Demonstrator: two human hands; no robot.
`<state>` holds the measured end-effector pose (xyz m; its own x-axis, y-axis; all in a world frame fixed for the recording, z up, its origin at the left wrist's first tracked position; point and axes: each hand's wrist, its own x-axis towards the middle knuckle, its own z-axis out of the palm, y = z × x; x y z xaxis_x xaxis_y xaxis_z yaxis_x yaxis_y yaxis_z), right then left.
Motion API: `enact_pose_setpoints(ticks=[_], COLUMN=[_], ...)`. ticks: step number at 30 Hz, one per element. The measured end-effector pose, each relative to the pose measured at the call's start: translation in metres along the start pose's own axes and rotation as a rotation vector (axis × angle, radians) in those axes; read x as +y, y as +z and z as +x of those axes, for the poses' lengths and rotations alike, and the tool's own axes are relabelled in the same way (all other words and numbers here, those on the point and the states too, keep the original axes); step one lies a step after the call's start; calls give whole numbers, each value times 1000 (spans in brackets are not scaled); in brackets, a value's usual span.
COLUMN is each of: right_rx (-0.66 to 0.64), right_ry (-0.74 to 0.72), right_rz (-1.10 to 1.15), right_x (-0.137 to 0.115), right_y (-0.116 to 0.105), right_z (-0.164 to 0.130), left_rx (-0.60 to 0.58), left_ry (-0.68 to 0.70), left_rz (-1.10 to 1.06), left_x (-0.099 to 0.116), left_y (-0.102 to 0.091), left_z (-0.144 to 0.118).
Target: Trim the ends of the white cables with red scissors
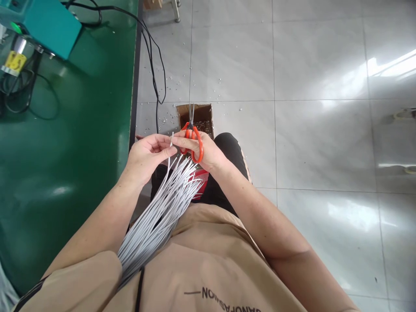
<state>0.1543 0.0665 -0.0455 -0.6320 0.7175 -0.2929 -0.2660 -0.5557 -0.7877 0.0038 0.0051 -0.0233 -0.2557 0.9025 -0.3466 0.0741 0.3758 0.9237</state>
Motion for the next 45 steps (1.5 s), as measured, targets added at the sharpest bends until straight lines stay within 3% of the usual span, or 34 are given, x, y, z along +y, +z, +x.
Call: enact_pose_setpoints(ticks=[4,7,9,12,15,25,33,38,41,45], right_rx=[-16,46,138,253,224,144,126,134,194,249], right_ry=[16,-12,-29,-60,-105,-131,-126,-184,-165,-110], right_rz=[24,-89,-322,-869,-1243,-1565,-1612,-1527,-1282,-621], right_x=[1,0,1,3,4,-11,-8,-1,-2,-8], right_y=[5,6,2,-5,-10,-3,-8,-14,-14,-5], right_z=[-4,-8,-10,-10,-8,-15,-16,-15,-14,-12], left_rx=[-26,-7,16,45,45,47,68,52,55,68], left_ry=[-24,3,3,-12,-9,21,28,57,52,41], left_rz=[-19,-39,-37,-22,-10,36,158,215,208,187], left_x=[0,2,4,5,6,4,1,1,1,2], left_y=[1,3,3,4,5,5,4,5,5,6], left_z=[-1,-1,-2,-2,-2,-3,-4,-5,-5,-6])
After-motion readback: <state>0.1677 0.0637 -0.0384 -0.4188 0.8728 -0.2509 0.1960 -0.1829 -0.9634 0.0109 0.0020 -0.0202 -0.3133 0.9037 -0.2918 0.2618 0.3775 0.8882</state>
